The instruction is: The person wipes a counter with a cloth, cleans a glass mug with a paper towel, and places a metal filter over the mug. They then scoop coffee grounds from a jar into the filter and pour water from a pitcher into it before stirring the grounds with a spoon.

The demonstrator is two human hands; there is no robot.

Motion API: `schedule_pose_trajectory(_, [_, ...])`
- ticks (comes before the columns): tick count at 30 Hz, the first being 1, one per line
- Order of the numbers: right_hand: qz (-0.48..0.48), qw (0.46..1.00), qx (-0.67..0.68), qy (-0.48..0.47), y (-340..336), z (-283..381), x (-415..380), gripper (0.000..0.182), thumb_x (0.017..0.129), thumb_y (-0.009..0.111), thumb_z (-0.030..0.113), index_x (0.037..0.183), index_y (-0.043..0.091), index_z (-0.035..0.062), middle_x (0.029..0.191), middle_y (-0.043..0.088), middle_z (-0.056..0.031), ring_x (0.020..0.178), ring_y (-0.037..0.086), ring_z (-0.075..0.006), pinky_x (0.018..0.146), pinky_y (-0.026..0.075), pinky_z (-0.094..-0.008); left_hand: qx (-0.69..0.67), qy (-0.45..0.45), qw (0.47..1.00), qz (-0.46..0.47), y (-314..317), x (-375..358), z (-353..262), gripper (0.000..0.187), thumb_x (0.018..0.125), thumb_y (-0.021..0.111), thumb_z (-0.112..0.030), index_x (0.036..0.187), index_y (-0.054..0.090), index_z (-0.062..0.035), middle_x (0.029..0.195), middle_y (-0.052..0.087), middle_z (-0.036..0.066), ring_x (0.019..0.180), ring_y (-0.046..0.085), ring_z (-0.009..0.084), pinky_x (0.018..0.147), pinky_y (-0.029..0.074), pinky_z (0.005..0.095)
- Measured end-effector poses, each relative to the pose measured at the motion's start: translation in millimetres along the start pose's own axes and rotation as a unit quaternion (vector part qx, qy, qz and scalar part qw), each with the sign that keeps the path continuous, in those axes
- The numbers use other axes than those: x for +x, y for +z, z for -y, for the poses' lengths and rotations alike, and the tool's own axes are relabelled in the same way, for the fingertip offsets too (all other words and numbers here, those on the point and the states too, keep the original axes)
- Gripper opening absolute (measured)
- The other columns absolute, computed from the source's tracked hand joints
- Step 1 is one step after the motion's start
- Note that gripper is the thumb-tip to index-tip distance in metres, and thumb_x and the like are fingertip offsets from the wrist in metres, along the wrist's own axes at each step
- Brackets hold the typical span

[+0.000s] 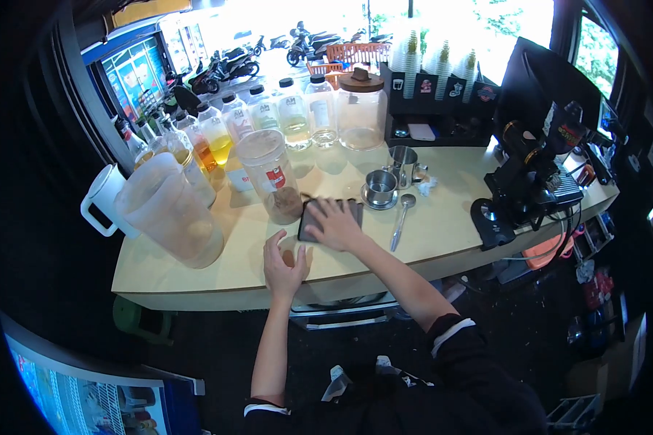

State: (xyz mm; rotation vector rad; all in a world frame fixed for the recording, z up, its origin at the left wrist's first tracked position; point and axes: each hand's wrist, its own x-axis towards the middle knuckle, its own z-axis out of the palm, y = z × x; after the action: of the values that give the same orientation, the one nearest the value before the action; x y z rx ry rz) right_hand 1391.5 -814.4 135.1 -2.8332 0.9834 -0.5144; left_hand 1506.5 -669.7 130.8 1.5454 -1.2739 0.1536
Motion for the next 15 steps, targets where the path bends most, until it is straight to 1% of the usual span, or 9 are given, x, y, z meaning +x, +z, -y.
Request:
schedule_pose_trajectory(2, [0.001, 1.0, 0.003, -0.021, -6, 11, -22, 0.069, 0.091, 0.037, 0.055, 0.142, 0.034, 0.0094, 0.147, 0.029, -0.0199, 0.137, 0.025, -0.0364, 0.11, 0.015, -0.0564, -0.005, 0.001, 1.0, -0.001, 0, 0, 0, 0.048, 0.08, 0.069, -0.021, 0.12, 0.049, -0.0027, 0.115, 0.057, 0.014, 0.107, 0.054, 0.03, 0.087, 0.045, 0.0386])
schedule_pose_trajectory(4, [0.006, 0.99, 0.017, -0.141, -13, 15, -45, 0.059, 0.094, 0.043, 0.046, 0.142, 0.037, 0.012, 0.146, 0.033, -0.0172, 0.135, 0.031, -0.0369, 0.11, 0.02, -0.0557, -0.013, 0.004, 1.0, 0.002, 0, 0, 1, 0.047, 0.081, 0.069, -0.021, 0.119, 0.049, -0.003, 0.115, 0.057, 0.015, 0.106, 0.055, 0.0313, 0.086, 0.046, 0.0395])
schedule_pose_trajectory(5, [0.004, 0.991, 0.014, -0.134, -16, 13, -55, 0.059, 0.094, 0.043, 0.046, 0.142, 0.037, 0.012, 0.146, 0.033, -0.0172, 0.135, 0.031, -0.0369, 0.11, 0.02, -0.0557, -0.011, 0.006, 1.0, -0.004, 0, -1, 2, 0.046, 0.081, 0.068, -0.021, 0.119, 0.049, -0.0028, 0.114, 0.057, 0.015, 0.106, 0.055, 0.031, 0.086, 0.046, 0.0392])
schedule_pose_trajectory(7, [0.023, 0.974, 0.146, -0.173, -23, 9, -75, 0.042, 0.094, 0.049, 0.03, 0.132, 0.049, 0.0108, 0.139, 0.044, -0.0139, 0.132, 0.038, -0.0318, 0.109, 0.025, -0.054, -0.017, -0.005, 1.0, 0.001, -1, -1, 2, 0.043, 0.083, 0.066, -0.019, 0.119, 0.049, -0.0022, 0.114, 0.057, 0.014, 0.107, 0.055, 0.0294, 0.088, 0.044, 0.0375])
schedule_pose_trajectory(10, [0.052, 0.964, 0.201, -0.165, -48, 2, -105, 0.032, 0.089, 0.055, 0.017, 0.121, 0.058, 0.0116, 0.129, 0.054, -0.0108, 0.12, 0.05, -0.0272, 0.103, 0.034, -0.0467, -0.052, -0.039, 0.998, -0.008, 2, 4, -1, 0.041, 0.084, 0.065, -0.017, 0.119, 0.05, -0.002, 0.115, 0.057, 0.013, 0.108, 0.054, 0.0282, 0.09, 0.042, 0.0368])
schedule_pose_trajectory(11, [0.04, 0.948, 0.274, -0.158, -53, -6, -112, 0.028, 0.092, 0.053, 0.018, 0.117, 0.059, 0.0085, 0.113, 0.061, -0.0138, 0.111, 0.056, -0.0279, 0.097, 0.041, -0.0408, -0.06, -0.052, 0.997, -0.01, 3, 5, -3, 0.04, 0.085, 0.063, -0.015, 0.12, 0.05, -0.0017, 0.116, 0.057, 0.013, 0.11, 0.053, 0.0264, 0.091, 0.041, 0.0363])
schedule_pose_trajectory(12, [0.037, 0.949, 0.271, -0.155, -65, -12, -119, 0.028, 0.092, 0.053, 0.018, 0.117, 0.059, 0.0085, 0.113, 0.061, -0.0138, 0.111, 0.056, -0.0279, 0.097, 0.041, -0.0408, -0.064, -0.048, 0.997, -0.008, 8, 6, -9, 0.04, 0.085, 0.063, -0.015, 0.12, 0.05, -0.0017, 0.116, 0.057, 0.013, 0.11, 0.053, 0.0264, 0.091, 0.041, 0.0363])
schedule_pose_trajectory(14, [0.003, 0.932, 0.362, -0.026, -96, -22, -134, 0.027, 0.095, 0.048, 0.019, 0.115, 0.057, 0.0038, 0.1, 0.064, -0.0158, 0.092, 0.062, -0.0289, 0.082, 0.047, -0.039, -0.102, -0.051, 0.993, -0.004, 18, 9, -21, 0.041, 0.084, 0.064, -0.014, 0.121, 0.049, -0.0016, 0.117, 0.056, 0.013, 0.111, 0.053, 0.0257, 0.09, 0.041, 0.0369])
schedule_pose_trajectory(15, [-0.081, 0.923, 0.375, -0.028, -104, -30, -139, 0.028, 0.096, 0.047, 0.019, 0.116, 0.056, 0.0019, 0.093, 0.064, -0.0179, 0.086, 0.064, -0.0289, 0.077, 0.048, -0.0352, -0.106, -0.036, 0.994, 0.019, 25, 10, -33, 0.043, 0.084, 0.064, -0.014, 0.121, 0.048, -0.0016, 0.117, 0.056, 0.013, 0.112, 0.053, 0.0253, 0.09, 0.042, 0.037])
